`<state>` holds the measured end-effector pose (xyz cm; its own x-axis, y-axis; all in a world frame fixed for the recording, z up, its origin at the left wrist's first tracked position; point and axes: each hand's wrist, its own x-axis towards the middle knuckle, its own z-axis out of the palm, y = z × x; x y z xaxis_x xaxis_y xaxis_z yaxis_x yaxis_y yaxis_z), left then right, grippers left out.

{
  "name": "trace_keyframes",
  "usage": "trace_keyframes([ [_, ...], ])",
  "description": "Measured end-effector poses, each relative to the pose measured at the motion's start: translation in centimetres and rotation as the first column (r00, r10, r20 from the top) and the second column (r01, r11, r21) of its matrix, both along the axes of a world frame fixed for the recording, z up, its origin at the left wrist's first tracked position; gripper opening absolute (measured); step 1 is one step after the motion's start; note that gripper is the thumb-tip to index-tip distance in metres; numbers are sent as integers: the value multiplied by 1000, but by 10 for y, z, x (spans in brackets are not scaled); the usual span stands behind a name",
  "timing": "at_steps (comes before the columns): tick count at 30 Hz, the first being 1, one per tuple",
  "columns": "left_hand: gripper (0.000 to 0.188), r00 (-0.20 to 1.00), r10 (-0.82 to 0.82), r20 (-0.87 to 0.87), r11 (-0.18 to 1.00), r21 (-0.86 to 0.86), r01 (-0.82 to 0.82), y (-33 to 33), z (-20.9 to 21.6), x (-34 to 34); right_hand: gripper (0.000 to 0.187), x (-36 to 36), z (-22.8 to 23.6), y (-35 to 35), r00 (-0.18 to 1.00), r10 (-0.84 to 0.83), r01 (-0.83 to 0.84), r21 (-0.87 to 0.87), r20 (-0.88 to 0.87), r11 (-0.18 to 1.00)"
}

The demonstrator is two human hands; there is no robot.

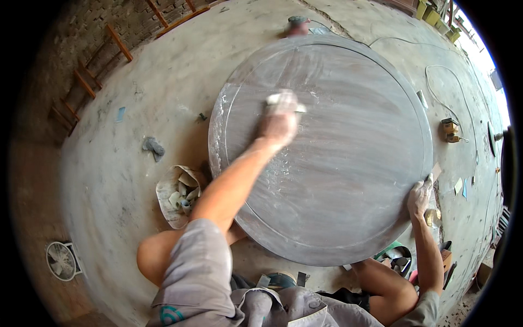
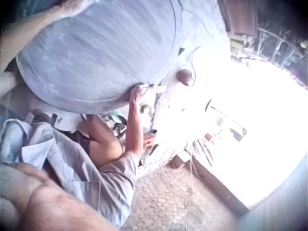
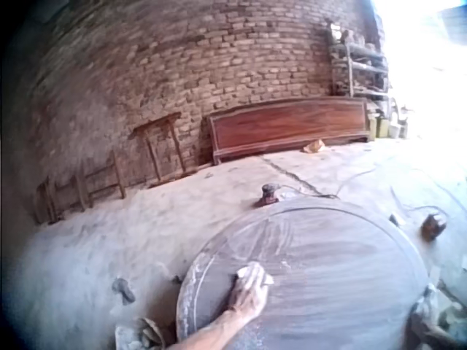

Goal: The person sits on the floor and sands a large round wooden surface using a sanding block. They move the block in circular and linear motions across the surface, occasionally switching hands and adjusting their position to reach different areas.

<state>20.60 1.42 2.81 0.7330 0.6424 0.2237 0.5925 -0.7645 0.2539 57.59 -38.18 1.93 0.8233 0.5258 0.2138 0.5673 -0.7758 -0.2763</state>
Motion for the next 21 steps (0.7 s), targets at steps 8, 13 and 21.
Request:
trace_keyframes([
  [8, 54, 980, 167, 111, 982, -112, -155, -32, 4, 37, 55, -6, -3, 11, 999, 32, -31, -20, 42, 999],
  [13, 42, 989, -85, 124, 996, 50, 79, 8, 6, -16, 55, 1, 2, 1, 1000, -10, 11, -21, 15, 1000],
  [21, 50, 980, 12, 201, 998, -59, 0, -48, 17, 69, 56, -10, 7, 12, 997, -23, 20, -41, -69, 999],
])
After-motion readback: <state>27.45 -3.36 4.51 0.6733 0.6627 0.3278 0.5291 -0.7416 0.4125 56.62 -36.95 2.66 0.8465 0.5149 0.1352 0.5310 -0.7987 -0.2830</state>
